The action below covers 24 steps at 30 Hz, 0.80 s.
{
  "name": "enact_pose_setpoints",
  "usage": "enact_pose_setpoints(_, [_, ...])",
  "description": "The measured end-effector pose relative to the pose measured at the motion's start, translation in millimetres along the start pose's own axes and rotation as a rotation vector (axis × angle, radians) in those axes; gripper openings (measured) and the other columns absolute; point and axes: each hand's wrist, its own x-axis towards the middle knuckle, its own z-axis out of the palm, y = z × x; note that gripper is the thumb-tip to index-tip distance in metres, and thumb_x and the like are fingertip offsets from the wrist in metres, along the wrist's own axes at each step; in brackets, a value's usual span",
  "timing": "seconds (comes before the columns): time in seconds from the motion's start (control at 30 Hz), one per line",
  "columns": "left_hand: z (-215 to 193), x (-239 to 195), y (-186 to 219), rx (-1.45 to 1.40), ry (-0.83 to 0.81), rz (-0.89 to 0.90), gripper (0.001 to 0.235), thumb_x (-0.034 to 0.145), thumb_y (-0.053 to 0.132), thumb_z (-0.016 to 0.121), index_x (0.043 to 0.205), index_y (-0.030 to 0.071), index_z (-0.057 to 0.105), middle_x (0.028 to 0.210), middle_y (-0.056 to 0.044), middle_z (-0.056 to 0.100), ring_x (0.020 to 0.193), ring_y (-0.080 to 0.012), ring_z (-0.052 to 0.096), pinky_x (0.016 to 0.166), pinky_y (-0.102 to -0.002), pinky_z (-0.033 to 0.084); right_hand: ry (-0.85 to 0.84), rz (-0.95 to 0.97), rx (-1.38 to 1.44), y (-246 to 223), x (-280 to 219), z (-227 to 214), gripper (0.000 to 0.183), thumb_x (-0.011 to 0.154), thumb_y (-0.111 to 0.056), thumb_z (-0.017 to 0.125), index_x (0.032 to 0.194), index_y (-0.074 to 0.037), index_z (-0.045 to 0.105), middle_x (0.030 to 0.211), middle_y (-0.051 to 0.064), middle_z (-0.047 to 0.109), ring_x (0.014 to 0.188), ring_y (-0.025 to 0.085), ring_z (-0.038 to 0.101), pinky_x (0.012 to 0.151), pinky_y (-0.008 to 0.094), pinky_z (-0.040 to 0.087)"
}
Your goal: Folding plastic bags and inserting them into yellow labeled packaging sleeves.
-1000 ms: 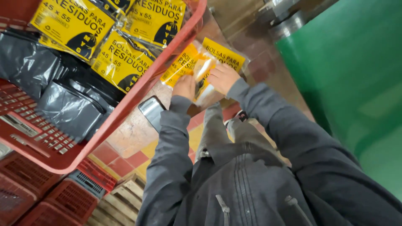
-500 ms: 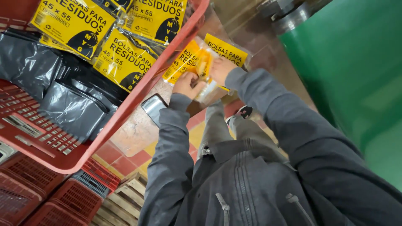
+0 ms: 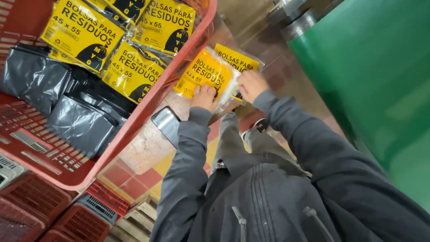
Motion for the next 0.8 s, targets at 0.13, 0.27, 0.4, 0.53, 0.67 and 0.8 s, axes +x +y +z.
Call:
enact_pose_setpoints(0.13, [56, 9, -20, 0.14, 0.171, 0.008, 0.024, 0.094, 0.037, 0.053, 0.097, 0.014, 0.055, 0.106, -0.008, 0.047, 0.113, -0.0302, 0.044, 0.091, -0.042, 0.053, 0.069, 0.171, -0.105, -2, -35, -1, 0.041, 0.088, -0.033, 0.063, 0.127, -0.02, 0.064, 0.12, 0.002, 0.056, 0.114, 0.03, 0.05, 0.089, 0.05, 0.043])
enact_pose_setpoints(0.27, [5, -3, 4, 0.073, 0.052, -0.026, 0.057, 0.104, 0.062, 0.033, 0.099, 0.012, 0.058, 0.109, -0.012, 0.056, 0.116, -0.0351, 0.051, 0.099, -0.048, 0.047, 0.145, 0.039, -0.245, -31, -33, -20, 0.053, 0.087, -0.042, 0.055, 0.133, -0.017, 0.064, 0.136, 0.006, 0.058, 0.134, 0.034, 0.044, 0.101, 0.058, 0.037])
enact_pose_setpoints(0.4, [-56, -15, 43, 0.009, -0.193, -0.079, 0.073, 0.101, 0.075, 0.03, 0.127, 0.012, 0.054, 0.125, -0.011, 0.056, 0.128, -0.0311, 0.05, 0.103, -0.05, 0.05, 0.205, 0.172, -0.109, -64, -45, -67, 0.054, 0.091, -0.04, 0.06, 0.139, -0.016, 0.061, 0.14, 0.006, 0.057, 0.134, 0.032, 0.045, 0.1, 0.053, 0.038])
enact_pose_setpoints(0.53, [-132, -50, 168, -0.019, -0.279, 0.107, 0.066, 0.097, 0.069, 0.036, 0.116, 0.014, 0.066, 0.118, -0.015, 0.067, 0.121, -0.0365, 0.061, 0.1, -0.055, 0.052, 0.266, 0.368, 0.745, -98, -75, -135, 0.04, 0.108, -0.03, 0.044, 0.129, -0.005, 0.067, 0.13, 0.022, 0.065, 0.123, 0.038, 0.058, 0.103, 0.051, 0.047])
enact_pose_setpoints(0.67, [-151, -91, 285, 0.096, -0.445, 0.482, 0.058, 0.095, 0.059, 0.051, 0.115, 0.011, 0.076, 0.124, -0.019, 0.072, 0.123, -0.0379, 0.064, 0.106, -0.05, 0.048, 0.22, 0.293, 1.271, -109, -123, -169, 0.045, 0.11, -0.036, 0.045, 0.134, -0.007, 0.069, 0.13, 0.026, 0.068, 0.122, 0.044, 0.062, 0.102, 0.061, 0.048])
enact_pose_setpoints(0.8, [-106, -91, 338, 0.186, -0.467, 0.78, 0.068, 0.099, 0.061, 0.042, 0.105, 0.004, 0.079, 0.097, -0.024, 0.075, 0.109, -0.0405, 0.071, 0.099, -0.05, 0.053, 0.421, 0.362, 1.265, -89, -160, -200, 0.046, 0.108, -0.036, 0.045, 0.136, -0.006, 0.066, 0.131, 0.026, 0.067, 0.122, 0.043, 0.062, 0.101, 0.059, 0.048])
